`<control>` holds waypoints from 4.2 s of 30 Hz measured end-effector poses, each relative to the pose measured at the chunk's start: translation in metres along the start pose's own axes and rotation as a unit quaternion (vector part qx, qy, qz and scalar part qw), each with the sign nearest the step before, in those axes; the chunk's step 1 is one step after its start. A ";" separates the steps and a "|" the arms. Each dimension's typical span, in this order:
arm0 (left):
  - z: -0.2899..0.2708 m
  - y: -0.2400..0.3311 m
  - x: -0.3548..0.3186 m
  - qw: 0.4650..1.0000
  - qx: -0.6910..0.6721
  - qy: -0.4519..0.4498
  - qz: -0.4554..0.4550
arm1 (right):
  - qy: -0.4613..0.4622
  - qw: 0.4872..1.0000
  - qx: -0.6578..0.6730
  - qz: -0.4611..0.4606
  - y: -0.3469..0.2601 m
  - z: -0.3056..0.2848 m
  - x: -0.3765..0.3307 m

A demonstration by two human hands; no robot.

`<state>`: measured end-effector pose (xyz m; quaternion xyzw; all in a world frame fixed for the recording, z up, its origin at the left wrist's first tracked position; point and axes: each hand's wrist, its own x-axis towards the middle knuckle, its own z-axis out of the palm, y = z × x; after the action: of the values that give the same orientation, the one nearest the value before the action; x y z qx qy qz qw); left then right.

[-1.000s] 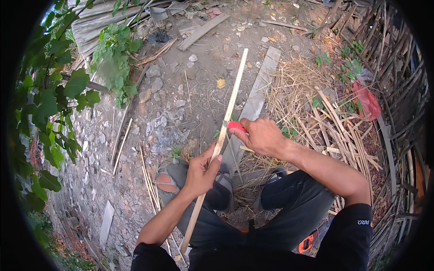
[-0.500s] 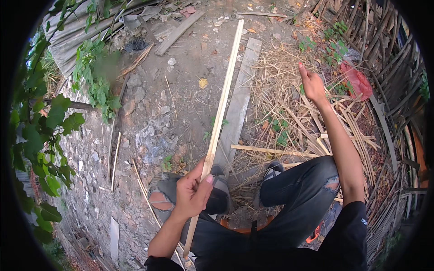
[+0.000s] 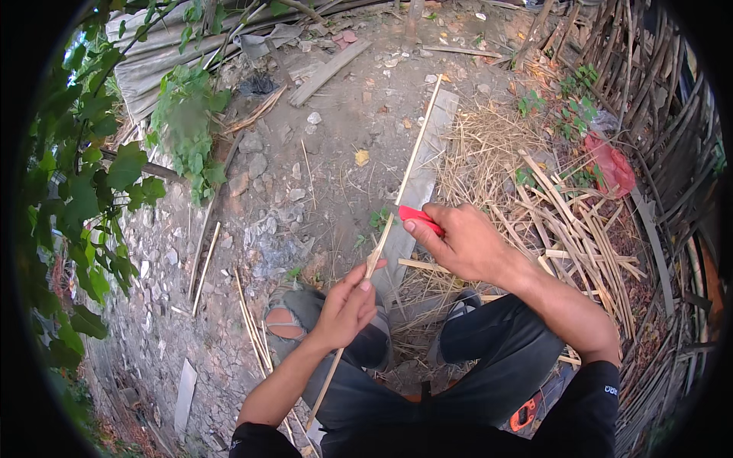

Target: The person sits on the ground and uses a red utility knife to shave a long, thin bamboo stick. They hold the stick with their left hand and repeatedly scrape the blade along its length to remove the outer layer, occasionally rotating the stick to work on different sides.

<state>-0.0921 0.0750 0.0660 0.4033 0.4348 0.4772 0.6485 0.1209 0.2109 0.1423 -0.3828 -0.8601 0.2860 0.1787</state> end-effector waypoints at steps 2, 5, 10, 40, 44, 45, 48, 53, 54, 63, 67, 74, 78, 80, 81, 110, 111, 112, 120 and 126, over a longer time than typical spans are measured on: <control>-0.002 0.001 -0.001 1.000 -0.014 -0.004 -0.002 | -0.039 0.999 -0.019 -0.006 -0.006 0.010 -0.006; -0.007 -0.003 0.001 0.999 -0.044 -0.015 -0.007 | -0.024 0.998 -0.019 -0.049 -0.004 0.032 -0.010; -0.009 -0.008 -0.003 0.995 -0.088 0.018 -0.040 | -0.094 0.995 -0.027 -0.036 -0.012 0.043 -0.015; -0.026 0.015 -0.016 0.983 -0.158 -0.054 -0.070 | 0.301 0.931 -0.009 0.204 0.174 -0.064 0.034; -0.027 0.015 -0.011 0.978 -0.185 -0.049 -0.080 | 0.158 0.984 0.010 0.085 0.072 -0.032 0.031; -0.025 0.015 -0.009 0.977 -0.188 -0.048 -0.088 | 0.114 0.991 0.001 0.064 0.057 -0.024 0.025; -0.022 0.009 -0.003 0.984 -0.149 -0.034 -0.086 | 0.008 1.000 -0.023 0.003 0.019 0.004 0.013; -0.020 0.008 -0.004 0.986 -0.143 -0.021 -0.085 | -0.082 0.994 -0.063 -0.026 -0.008 0.038 -0.006; -0.021 0.007 -0.005 0.985 -0.146 -0.014 -0.087 | -0.091 0.994 -0.053 -0.021 -0.011 0.042 -0.008; -0.021 0.009 -0.004 0.976 -0.183 -0.034 -0.116 | 0.016 0.990 -0.036 0.136 0.058 0.020 0.049; -0.004 0.021 -0.002 0.981 -0.126 -0.063 -0.130 | 0.131 0.955 -0.084 0.252 0.138 -0.042 0.080; -0.004 0.003 -0.001 0.981 -0.047 -0.101 -0.157 | 0.212 0.902 -0.145 0.347 0.248 -0.048 0.041; -0.015 0.002 -0.017 0.992 -0.029 -0.061 -0.106 | 0.242 0.899 -0.082 0.356 0.275 -0.067 0.006; -0.015 0.000 -0.015 0.997 -0.017 -0.035 -0.070 | 0.280 0.893 -0.055 0.349 0.267 -0.068 -0.003; -0.011 -0.001 -0.009 0.998 -0.011 -0.035 -0.056 | 0.315 0.893 -0.075 0.312 0.269 -0.071 -0.008; -0.015 -0.006 -0.005 0.997 -0.062 0.022 -0.032 | -0.049 0.992 -0.092 -0.072 0.006 0.057 -0.003; -0.016 -0.006 -0.004 0.997 -0.063 0.023 -0.035 | -0.032 0.991 -0.095 -0.085 0.011 0.059 -0.001; -0.016 -0.005 -0.003 0.997 -0.065 0.024 -0.038 | -0.030 0.991 -0.102 -0.077 0.014 0.060 0.001; -0.015 -0.005 -0.023 0.996 -0.029 -0.036 -0.073 | 0.077 0.974 -0.096 0.190 0.107 -0.002 0.062; -0.004 -0.010 -0.017 0.995 0.000 -0.094 -0.029 | 0.279 0.891 -0.120 0.337 0.294 -0.075 0.001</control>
<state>-0.0963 0.0572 0.0587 0.4338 0.3835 0.4181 0.7000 0.3234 0.3984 0.0152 -0.7319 -0.6221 0.1053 0.2573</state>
